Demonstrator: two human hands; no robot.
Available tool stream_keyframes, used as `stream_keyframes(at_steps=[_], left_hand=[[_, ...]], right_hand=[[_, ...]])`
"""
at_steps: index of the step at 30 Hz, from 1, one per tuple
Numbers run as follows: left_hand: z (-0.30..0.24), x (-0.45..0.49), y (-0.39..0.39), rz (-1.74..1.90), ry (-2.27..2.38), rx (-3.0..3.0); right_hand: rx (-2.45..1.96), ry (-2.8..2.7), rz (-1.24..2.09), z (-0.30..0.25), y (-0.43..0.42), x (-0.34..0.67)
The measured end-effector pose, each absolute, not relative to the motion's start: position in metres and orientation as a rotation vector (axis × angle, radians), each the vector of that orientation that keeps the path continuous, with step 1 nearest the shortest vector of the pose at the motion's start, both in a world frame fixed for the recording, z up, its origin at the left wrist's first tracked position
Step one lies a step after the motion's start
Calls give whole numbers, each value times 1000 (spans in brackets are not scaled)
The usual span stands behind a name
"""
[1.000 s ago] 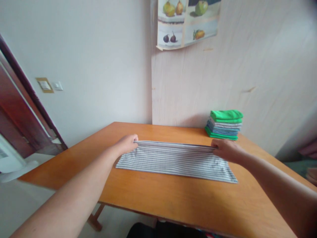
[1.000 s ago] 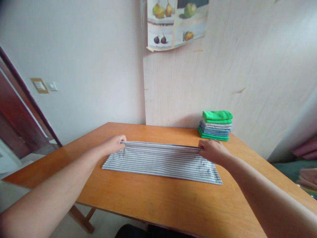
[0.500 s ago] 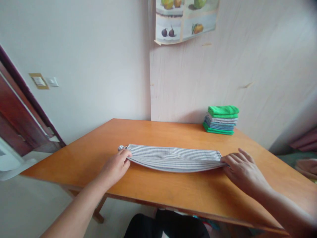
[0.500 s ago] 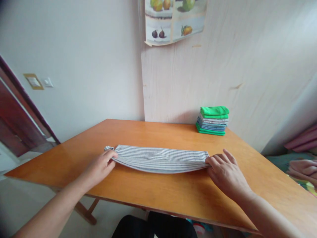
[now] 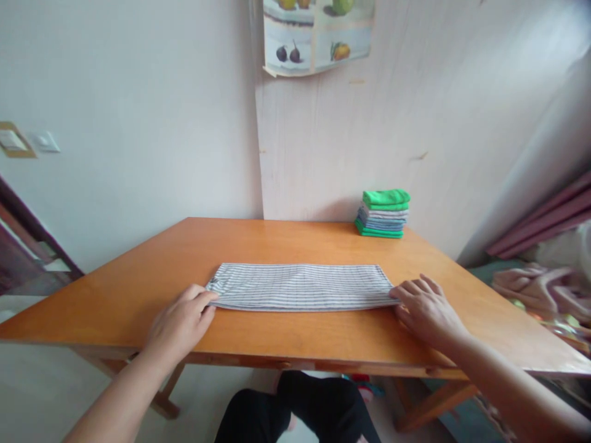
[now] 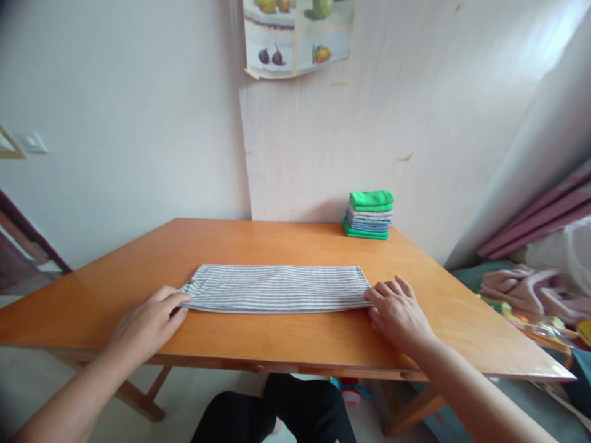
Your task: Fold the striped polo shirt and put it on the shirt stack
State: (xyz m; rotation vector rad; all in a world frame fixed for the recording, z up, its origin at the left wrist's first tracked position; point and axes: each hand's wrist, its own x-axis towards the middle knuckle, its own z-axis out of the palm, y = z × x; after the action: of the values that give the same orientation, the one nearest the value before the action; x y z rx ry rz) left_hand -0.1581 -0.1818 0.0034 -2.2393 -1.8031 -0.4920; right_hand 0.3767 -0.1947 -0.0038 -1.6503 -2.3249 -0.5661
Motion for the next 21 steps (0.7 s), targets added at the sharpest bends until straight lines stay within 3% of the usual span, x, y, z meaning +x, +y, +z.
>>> stream_keyframes(at_steps=[7, 21], left_hand=[[4, -173, -186, -469, -1835, -2205], [22, -108, -159, -919, -1598, -2295]], right_hand=[[-1731, -2309, -482, 3, -207, 386], [-2095, -1883, -156, 12, -191, 392]])
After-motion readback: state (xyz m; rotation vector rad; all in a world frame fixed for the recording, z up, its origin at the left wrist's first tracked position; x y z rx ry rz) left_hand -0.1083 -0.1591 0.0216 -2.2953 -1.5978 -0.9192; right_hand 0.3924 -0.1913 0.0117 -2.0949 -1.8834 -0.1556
